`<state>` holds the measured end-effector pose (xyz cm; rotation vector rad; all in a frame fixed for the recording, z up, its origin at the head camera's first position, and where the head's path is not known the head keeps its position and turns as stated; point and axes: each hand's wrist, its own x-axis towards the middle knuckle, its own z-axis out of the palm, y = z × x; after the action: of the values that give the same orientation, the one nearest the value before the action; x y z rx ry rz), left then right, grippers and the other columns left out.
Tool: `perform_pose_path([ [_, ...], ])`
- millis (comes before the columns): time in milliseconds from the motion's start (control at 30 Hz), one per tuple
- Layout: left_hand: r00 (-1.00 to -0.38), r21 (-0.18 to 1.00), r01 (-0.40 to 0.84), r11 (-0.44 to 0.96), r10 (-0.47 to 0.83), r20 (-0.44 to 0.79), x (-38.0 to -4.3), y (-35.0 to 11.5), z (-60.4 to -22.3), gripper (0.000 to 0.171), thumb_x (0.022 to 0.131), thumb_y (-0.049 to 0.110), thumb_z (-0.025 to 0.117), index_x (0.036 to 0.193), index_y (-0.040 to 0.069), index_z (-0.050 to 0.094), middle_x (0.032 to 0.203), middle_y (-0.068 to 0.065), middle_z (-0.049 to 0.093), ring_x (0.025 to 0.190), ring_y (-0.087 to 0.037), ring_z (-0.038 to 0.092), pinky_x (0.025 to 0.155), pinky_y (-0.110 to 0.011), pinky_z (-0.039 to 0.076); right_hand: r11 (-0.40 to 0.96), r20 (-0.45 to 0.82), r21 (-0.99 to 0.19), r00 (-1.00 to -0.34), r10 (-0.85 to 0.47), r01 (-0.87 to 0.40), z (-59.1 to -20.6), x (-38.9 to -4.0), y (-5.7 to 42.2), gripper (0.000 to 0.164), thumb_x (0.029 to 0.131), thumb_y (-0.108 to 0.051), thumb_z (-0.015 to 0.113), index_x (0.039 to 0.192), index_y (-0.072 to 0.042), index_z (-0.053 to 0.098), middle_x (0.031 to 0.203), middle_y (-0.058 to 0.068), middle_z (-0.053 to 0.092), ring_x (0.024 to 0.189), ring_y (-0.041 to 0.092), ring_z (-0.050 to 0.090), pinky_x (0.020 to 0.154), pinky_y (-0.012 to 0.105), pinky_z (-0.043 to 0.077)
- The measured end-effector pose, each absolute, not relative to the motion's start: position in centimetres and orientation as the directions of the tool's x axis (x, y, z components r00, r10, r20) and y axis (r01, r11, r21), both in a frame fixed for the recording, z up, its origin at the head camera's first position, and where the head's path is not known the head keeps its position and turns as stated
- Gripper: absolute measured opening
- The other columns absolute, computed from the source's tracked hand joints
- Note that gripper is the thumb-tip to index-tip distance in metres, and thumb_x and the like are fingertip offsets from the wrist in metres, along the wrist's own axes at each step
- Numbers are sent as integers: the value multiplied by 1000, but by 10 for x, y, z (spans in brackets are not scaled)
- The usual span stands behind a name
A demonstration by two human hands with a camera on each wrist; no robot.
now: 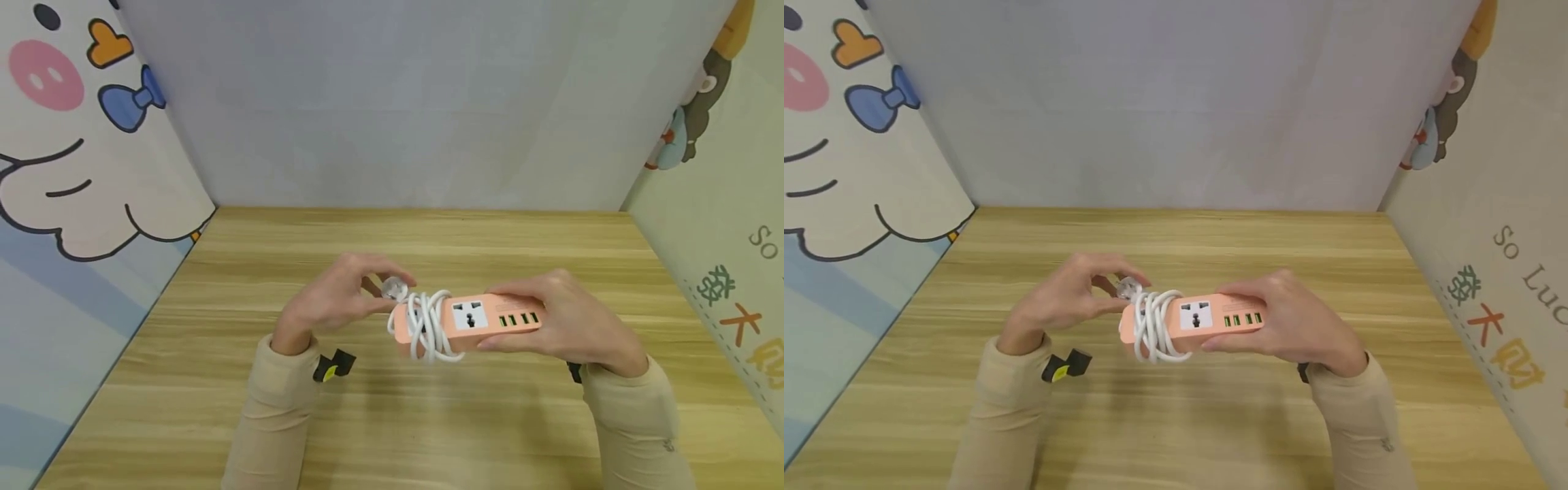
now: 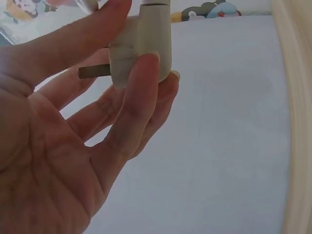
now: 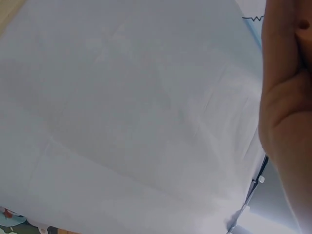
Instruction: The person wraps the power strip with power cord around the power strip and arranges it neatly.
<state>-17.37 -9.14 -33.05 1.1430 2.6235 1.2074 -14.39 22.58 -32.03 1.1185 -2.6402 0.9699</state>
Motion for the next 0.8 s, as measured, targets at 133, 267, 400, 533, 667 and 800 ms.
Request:
perform_pose_path([
  [133, -751, 631, 600, 491, 617, 234, -174, -93, -331, 31, 90, 2, 75, 121, 3, 71, 115, -9, 73, 100, -19, 69, 80, -24, 59, 578, 272, -506, -755, -597, -640, -328, -151, 223, 43, 74, -49, 89, 107, -26, 75, 75, -17, 65, 55, 1, 49, 53, 21, 43],
  [267, -788, 570, 574, 588, 587, 189, -179, -88, -336, 32, 90, 1, 75, 121, 6, 72, 118, -9, 72, 98, -19, 70, 80, -25, 59, 596, 210, -517, -766, -608, -615, -338, -159, 221, 46, 74, -53, 88, 107, -25, 75, 72, -17, 63, 55, 3, 49, 53, 22, 43],
  [400, -811, 511, 535, 673, 578, 87, -192, -77, -351, 30, 91, 4, 74, 121, 7, 72, 117, -9, 73, 100, -20, 70, 84, -28, 59, 610, 167, -528, -777, -607, -590, -362, -169, 221, 45, 74, -51, 88, 105, -21, 75, 74, -14, 65, 57, 3, 51, 54, 22, 44],
  [533, -811, 478, 516, 711, 586, 5, -204, -69, -374, 31, 89, 3, 74, 120, 5, 73, 116, -11, 74, 102, -23, 69, 88, -33, 58, 645, 97, -520, -789, -607, -560, -397, -179, 220, 50, 75, -52, 87, 106, -13, 76, 81, -10, 68, 62, 2, 52, 58, 21, 44],
  [667, -822, 482, 472, 738, 566, -61, -215, -63, -399, 31, 87, 0, 74, 117, 6, 75, 119, -11, 73, 109, -25, 67, 94, -36, 56, 688, 18, -489, -795, -607, -537, -425, -185, 218, 64, 76, -58, 84, 113, -6, 76, 92, -2, 73, 70, 3, 53, 62, 21, 44],
  [800, -843, 514, 414, 752, 529, -96, -222, -59, -417, 31, 86, 0, 75, 116, 7, 75, 122, -11, 72, 115, -27, 65, 99, -39, 54, 722, -18, -468, -812, -584, -509, -439, -188, 217, 71, 75, -60, 83, 120, -5, 74, 109, 5, 74, 85, 11, 61, 73, 28, 50],
])
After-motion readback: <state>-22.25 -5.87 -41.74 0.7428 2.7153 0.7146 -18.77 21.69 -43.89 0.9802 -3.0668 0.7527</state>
